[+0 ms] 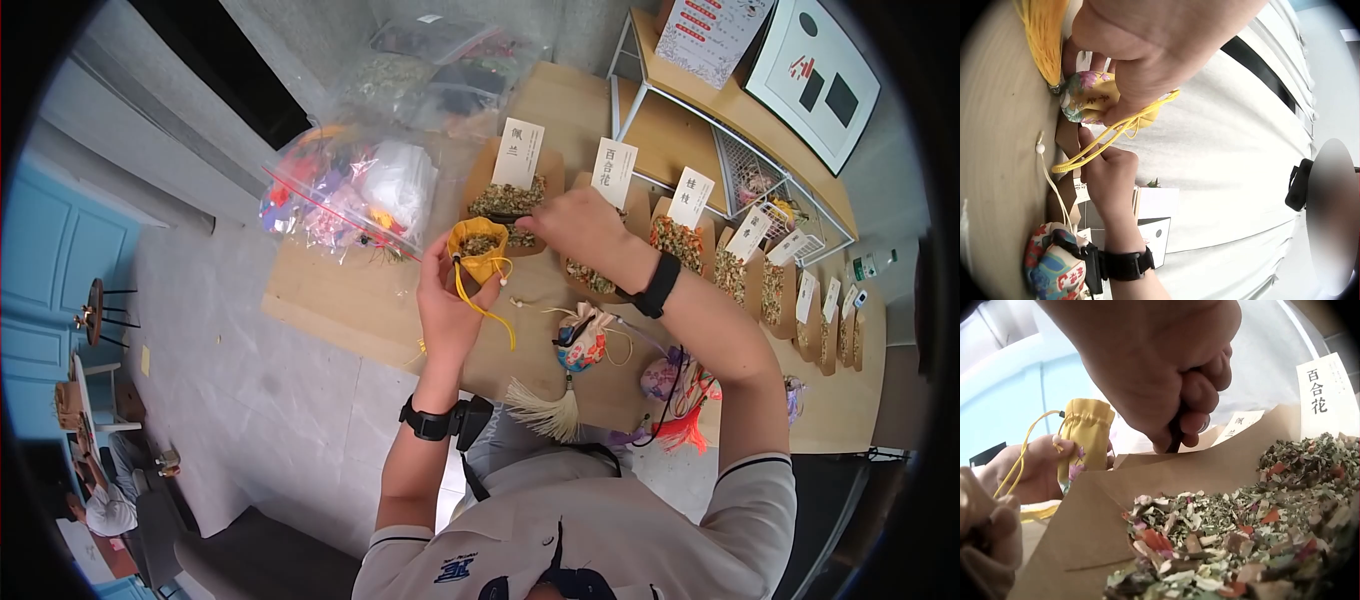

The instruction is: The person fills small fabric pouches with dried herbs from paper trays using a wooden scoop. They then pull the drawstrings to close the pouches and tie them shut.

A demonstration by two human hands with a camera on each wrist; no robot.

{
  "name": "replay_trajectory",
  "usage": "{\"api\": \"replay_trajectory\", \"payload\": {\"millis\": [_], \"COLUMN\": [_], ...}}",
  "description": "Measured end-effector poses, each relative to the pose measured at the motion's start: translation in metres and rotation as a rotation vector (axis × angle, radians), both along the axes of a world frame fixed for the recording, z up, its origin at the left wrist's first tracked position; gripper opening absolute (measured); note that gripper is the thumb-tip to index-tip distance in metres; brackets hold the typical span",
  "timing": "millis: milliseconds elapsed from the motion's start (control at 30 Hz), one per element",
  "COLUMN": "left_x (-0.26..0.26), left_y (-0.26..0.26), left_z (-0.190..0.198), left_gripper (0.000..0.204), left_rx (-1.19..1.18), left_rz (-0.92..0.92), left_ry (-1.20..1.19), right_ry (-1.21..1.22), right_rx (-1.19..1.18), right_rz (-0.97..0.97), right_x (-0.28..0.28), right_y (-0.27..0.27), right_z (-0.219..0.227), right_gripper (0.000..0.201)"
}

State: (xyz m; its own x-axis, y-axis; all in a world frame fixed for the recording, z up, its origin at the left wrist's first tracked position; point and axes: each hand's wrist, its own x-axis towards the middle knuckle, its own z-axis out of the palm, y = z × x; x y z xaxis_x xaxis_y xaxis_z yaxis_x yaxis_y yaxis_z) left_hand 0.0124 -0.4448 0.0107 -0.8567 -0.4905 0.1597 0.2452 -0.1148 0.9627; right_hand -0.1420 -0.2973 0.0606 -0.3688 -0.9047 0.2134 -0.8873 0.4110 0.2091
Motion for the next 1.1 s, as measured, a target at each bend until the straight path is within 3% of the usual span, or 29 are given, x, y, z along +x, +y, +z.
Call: {"api": "replay_trajectory", "payload": {"millis": [67, 267, 367, 600, 667, 767, 867, 1100], "left_x": [0.0, 0.0, -0.001, 0.001, 0.001, 0.002, 0.003, 0.004], "left_y": [0.0, 0.002, 0.002, 0.004, 0.004, 0.005, 0.005, 0.004], "left_z": [0.0, 0.002, -0.002, 0.002, 0.001, 0.002, 0.001, 0.003], "left_gripper": [0.068, 0.067, 0.067, 0.066, 0.065, 0.065, 0.066, 0.067], "left_rx": [0.003, 0.011, -0.022, -0.065, -0.08, -0.078, -0.115, -0.112], "left_rz": [-0.004, -0.01, -0.003, 0.013, 0.017, 0.025, 0.033, 0.03], "left_ry": [0.003, 0.008, 0.009, 0.003, 0.012, 0.014, -0.005, -0.028], "right_ry": [-0.083, -0.136, -0.179, -0.179, -0.185, -0.172, -0.146, -0.148], "right_rx": [0.012, -0.15, -0.314, -0.213, -0.221, -0.32, -0.096, -0.091], "right_rz": [-0.119, -0.169, -0.085, 0.081, 0.084, -0.032, -0.249, -0.184], "right_x": [0.002, -0.009, 0.001, 0.031, 0.031, 0.009, -0.01, -0.02], "right_y": [0.0, 0.015, 0.022, 0.022, 0.021, 0.021, 0.011, -0.017], "right_z": [0.011, 0.015, 0.032, 0.066, 0.066, 0.059, 0.052, 0.017], "right_gripper": [0.048, 0.044, 0.044, 0.033, 0.032, 0.046, 0.049, 0.046]}}
